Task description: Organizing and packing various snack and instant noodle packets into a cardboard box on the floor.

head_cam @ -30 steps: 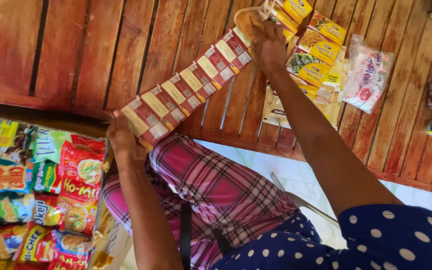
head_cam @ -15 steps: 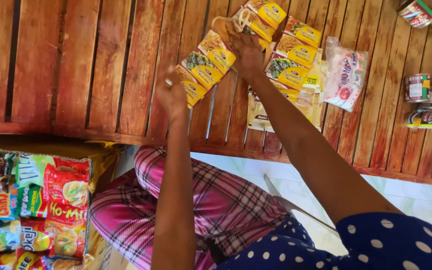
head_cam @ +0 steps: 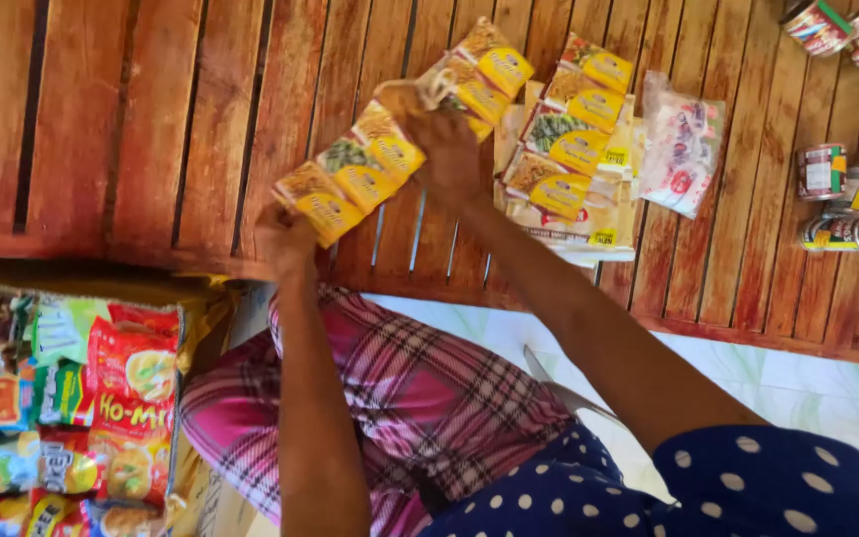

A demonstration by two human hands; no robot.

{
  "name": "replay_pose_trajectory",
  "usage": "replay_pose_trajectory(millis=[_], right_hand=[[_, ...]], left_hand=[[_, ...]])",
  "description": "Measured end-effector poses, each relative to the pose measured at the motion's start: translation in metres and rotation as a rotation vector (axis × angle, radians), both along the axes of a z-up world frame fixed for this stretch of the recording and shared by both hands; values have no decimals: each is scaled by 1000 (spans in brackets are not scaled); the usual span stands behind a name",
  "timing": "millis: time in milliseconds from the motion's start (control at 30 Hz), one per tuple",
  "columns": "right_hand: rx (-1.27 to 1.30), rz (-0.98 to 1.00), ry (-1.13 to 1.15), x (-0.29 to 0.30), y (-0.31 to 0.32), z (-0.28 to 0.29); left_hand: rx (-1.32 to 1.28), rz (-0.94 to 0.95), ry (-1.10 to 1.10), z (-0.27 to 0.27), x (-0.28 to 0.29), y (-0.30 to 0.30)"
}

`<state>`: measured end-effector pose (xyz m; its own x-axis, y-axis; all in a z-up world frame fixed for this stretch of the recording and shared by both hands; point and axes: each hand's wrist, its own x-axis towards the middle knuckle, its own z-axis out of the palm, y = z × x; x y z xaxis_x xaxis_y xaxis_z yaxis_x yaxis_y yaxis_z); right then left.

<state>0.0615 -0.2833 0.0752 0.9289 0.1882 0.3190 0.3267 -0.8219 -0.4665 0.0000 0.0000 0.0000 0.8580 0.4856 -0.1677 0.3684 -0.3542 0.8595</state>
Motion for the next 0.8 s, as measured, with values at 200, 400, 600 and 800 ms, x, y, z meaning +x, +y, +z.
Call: replay_pose_trajectory(millis=[200,400,600,800], right_hand=[[-78,87,-152,-71,86,-27],[-302,78,232,-10,15,-17],[-394,-473,-83,155,-149,-109],[-186,-278,-408,92,-52,25]], left_hand=[[280,-68,-202,4,-43,40],[271,1,166,35,-31,27],[427,22,20,-15,-36,42],[-351,223,52,39,-32,31]])
